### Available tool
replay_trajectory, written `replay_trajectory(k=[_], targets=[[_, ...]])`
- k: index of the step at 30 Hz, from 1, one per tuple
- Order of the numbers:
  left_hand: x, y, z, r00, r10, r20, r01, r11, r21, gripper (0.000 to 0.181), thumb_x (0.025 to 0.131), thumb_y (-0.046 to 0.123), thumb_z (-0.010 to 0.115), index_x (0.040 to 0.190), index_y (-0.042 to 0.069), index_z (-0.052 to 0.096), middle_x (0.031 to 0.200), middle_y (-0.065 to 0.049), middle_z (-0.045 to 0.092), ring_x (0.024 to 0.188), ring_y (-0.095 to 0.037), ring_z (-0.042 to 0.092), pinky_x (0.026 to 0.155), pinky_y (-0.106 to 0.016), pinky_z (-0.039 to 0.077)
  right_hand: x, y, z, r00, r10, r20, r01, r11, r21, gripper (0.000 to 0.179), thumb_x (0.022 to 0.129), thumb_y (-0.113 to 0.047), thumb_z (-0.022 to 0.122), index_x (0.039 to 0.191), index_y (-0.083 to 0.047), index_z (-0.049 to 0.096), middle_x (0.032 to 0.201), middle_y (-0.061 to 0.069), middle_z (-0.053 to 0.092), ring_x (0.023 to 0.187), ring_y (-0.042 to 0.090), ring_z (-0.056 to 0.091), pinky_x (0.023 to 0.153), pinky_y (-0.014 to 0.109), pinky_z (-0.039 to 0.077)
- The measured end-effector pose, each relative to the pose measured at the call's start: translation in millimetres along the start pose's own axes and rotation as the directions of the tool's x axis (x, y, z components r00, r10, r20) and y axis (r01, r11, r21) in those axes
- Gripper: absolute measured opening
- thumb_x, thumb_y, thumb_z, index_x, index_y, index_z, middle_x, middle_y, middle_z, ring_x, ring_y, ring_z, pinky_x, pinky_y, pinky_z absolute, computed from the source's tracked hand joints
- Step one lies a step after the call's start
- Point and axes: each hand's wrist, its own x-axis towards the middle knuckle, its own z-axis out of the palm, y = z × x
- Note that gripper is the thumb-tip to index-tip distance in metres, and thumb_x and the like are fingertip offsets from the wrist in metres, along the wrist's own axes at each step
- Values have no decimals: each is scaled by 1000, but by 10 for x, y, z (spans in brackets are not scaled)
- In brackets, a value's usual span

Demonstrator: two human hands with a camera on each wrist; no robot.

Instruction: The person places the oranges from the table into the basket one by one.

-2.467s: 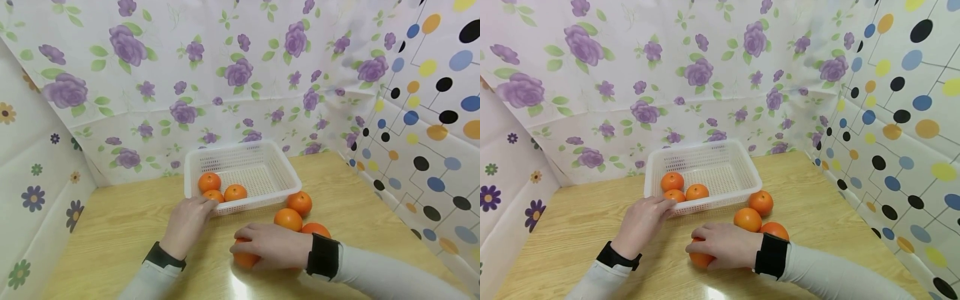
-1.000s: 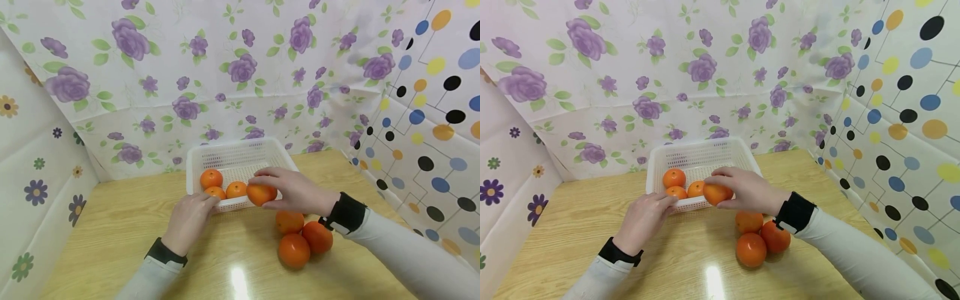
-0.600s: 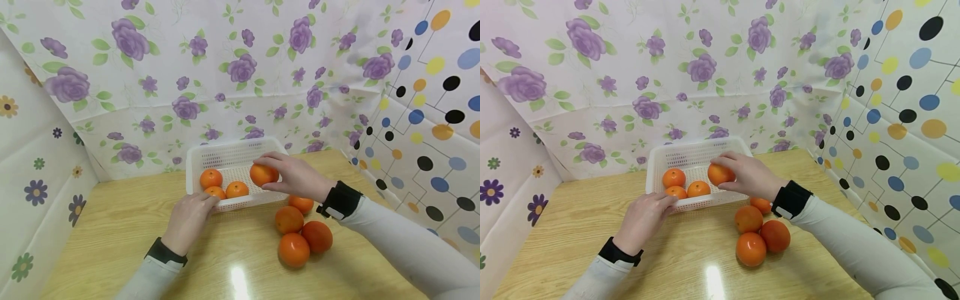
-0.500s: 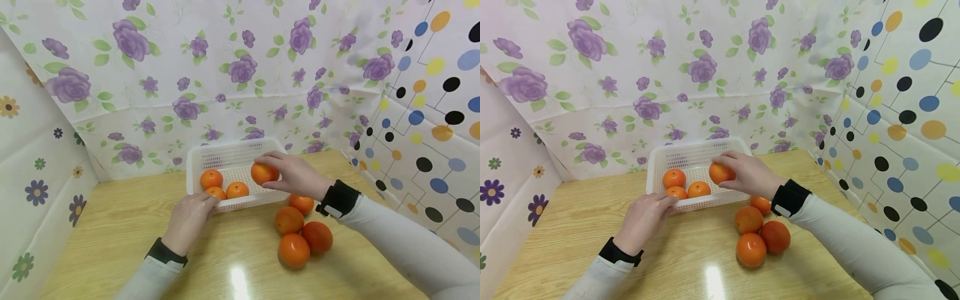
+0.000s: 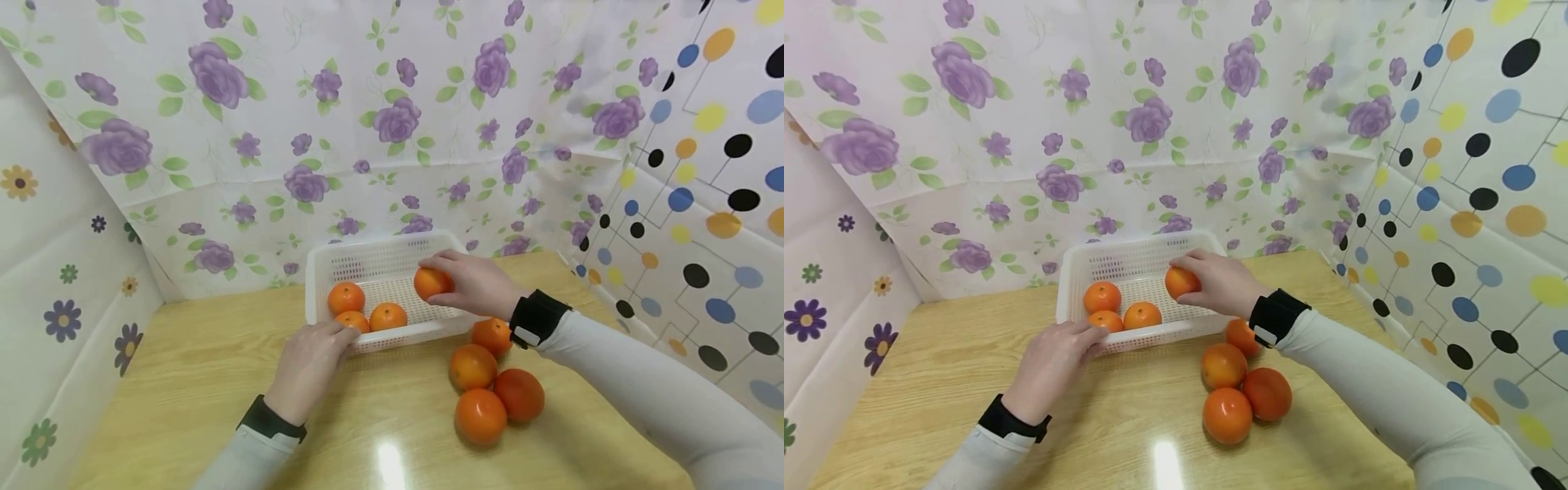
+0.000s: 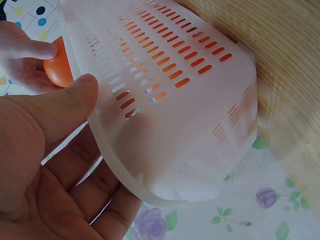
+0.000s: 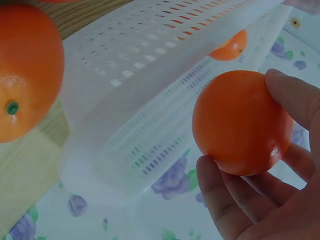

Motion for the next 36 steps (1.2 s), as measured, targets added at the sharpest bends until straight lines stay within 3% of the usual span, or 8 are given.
replay_trajectory(k=[12,22,28,36], targets=[[-9,-30,7,999,18,-29,-18,1000,8,29,82,18,98,107,16,83,102,-1,81,84,-21,74,74,-39,61,170,100,186,984,89,155,-91,996,6,65,97,-35,89,153,-14,65,143,13,66,106,28,65,96,44,59],[4,-5,-15,1000,14,-8,-14,1000,13,28,85,18,97,110,17,83,102,1,81,86,-19,73,75,-37,59,237,139,299,961,78,264,-81,997,-2,62,98,-36,88,151,-12,66,136,10,70,108,26,64,104,44,56],[25,5,-31,1000,12,-20,-12,1000,-7,27,87,19,95,112,15,84,103,1,81,86,-18,73,74,-36,58,288,156,352,957,60,282,-63,998,1,62,100,-38,85,151,-11,63,133,10,71,109,26,65,106,46,55],[12,4,-5,999,-24,25,24,1000,2,29,87,18,95,115,15,84,108,-1,82,91,-21,76,81,-41,61,346,125,442,949,36,313,-51,998,39,52,99,-35,87,136,-10,60,102,2,69,89,22,61,86,35,55]])
